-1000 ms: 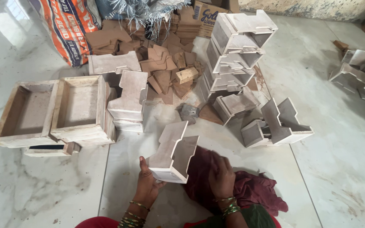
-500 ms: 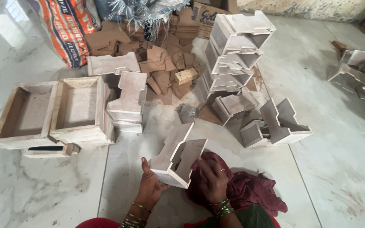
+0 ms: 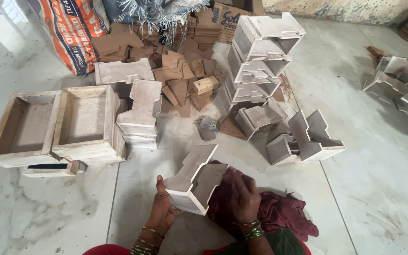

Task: The person sits on the floor and wipes white wooden box-like components one at a time with a maroon cloth, turning each piece to clean its surfaces, then sets it aside near a stack of similar finished pieces.

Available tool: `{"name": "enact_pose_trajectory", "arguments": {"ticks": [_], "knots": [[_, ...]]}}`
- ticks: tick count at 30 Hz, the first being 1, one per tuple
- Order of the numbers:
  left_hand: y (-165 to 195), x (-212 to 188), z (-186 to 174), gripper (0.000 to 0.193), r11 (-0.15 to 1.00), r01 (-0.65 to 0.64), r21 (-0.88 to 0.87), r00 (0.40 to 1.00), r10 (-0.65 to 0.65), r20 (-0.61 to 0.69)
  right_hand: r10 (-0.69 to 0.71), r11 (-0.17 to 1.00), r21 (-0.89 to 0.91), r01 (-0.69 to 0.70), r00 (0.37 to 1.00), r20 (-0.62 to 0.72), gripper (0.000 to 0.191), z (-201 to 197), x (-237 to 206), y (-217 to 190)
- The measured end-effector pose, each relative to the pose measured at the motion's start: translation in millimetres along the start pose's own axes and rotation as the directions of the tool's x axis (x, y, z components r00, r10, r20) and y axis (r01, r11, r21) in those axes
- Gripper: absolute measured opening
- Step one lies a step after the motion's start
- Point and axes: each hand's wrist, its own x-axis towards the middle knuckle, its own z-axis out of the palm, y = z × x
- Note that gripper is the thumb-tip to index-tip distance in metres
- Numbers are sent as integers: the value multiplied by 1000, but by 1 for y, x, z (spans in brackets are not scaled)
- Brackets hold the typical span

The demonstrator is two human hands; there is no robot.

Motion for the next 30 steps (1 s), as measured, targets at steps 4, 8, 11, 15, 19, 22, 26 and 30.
{"name": "enact_pose_trajectory", "arguments": {"ticks": [4, 8, 11, 15, 19, 22, 26, 30], "knots": [[2, -2, 0, 94, 1000, -6, 11, 1000, 6, 29, 19, 999, -35, -12, 981, 191, 40, 7, -5, 1], [3, -2, -2, 93, 997, 45, 63, 998, -43, -36, 296, 952, -114, -284, 949, 108, 47, 6, 5, 15], [2, 1, -3, 91, 997, 56, 46, 998, -54, -38, 423, 903, -109, -415, 903, 74, 53, -1, 9, 20], [3, 8, -5, 94, 998, 58, 25, 997, -57, -56, 71, 996, -60, -70, 997, 8, 44, 0, 0, 7], [4, 8, -11, 95, 996, 39, 85, 998, -35, -55, 216, 976, -46, -212, 965, 149, 38, 10, -2, 11], [3, 5, -13, 96, 999, 33, 29, 999, -33, -2, 516, 852, -207, -480, 838, 180, 46, 8, -1, 39], [8, 6, -11, 100, 998, 35, -51, 999, -35, -10, 529, 841, -313, -441, 789, 312, 49, 3, -11, 64], [11, 5, -12, 103, 996, 23, -88, 997, -29, -67, 497, 868, -367, -336, 607, 620, 78, 5, -14, 56]]}}
